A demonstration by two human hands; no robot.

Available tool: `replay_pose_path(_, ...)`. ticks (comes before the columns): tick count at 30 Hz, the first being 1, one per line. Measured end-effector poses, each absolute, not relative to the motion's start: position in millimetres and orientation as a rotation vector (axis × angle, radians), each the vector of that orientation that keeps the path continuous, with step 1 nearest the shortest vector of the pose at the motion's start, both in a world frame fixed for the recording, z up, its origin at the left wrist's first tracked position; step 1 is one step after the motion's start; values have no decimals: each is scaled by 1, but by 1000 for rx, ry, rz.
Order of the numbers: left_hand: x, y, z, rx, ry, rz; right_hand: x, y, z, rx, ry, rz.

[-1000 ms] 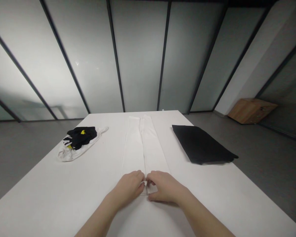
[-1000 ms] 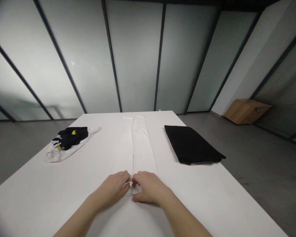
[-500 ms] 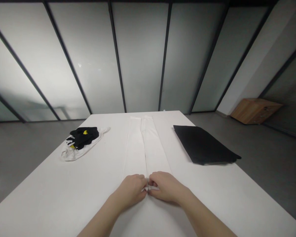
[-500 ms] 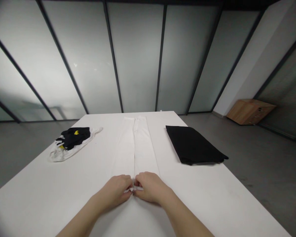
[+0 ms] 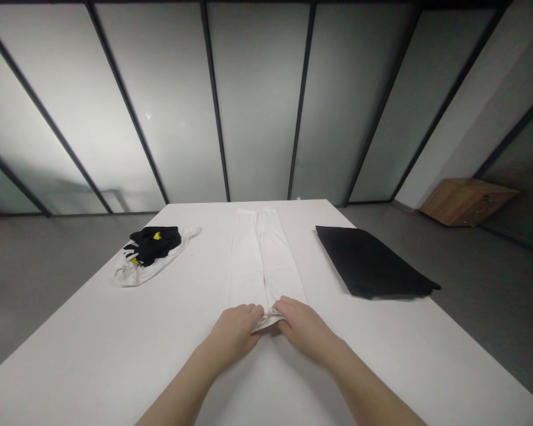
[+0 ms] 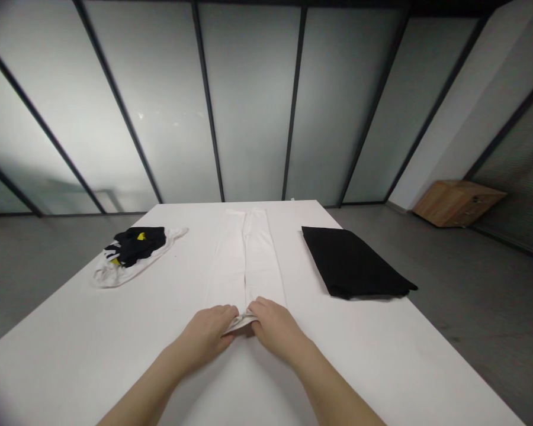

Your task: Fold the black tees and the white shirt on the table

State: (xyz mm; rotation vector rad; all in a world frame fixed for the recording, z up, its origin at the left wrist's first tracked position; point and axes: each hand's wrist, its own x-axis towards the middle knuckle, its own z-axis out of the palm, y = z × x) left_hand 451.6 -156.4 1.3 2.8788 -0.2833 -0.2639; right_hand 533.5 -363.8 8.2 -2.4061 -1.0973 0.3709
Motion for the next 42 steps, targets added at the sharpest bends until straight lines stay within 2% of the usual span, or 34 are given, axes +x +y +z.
replay_pose_path(7,453,-140,10,2729,-337,-296,537,-372,11,-2329,-1088,493)
replay_pose_path(10,451,-136,13,2593,-310,-424,535,-375,10,-2348,-1153,594)
replay_pose_path(12,447,-135,15,2444,-319,-617,532,-377,10,-2291,-1172,835)
replay_pose_path(15,441,-137,18,2086,-352,-1002,525,-378,14,-1949,-1113,1441)
replay_pose_path(17,441,-139,18,1871,-334,-1079,523,-376,16,-1742,-1017,1613)
replay_pose_path(19,444,-139,17,1865,-278,-877,525,-373,15,-1778,-959,1377)
replay_pose_path(24,457,-130,1,2510,-46,-24,548,-369,-9,-2231,-860,327)
replay_pose_path(27,462,-124,-11,2809,147,134,561,-373,-24,-2502,-713,61)
replay_pose_path(31,465,-121,-18,2911,381,88,566,-378,-27,-2688,-573,84)
replay_pose_path(36,464,-124,-16,2892,669,-55,559,-379,-18,-2802,-465,283)
replay_pose_path(42,461,-121,-12,2934,636,-233,562,-383,-19,-2772,-563,377)
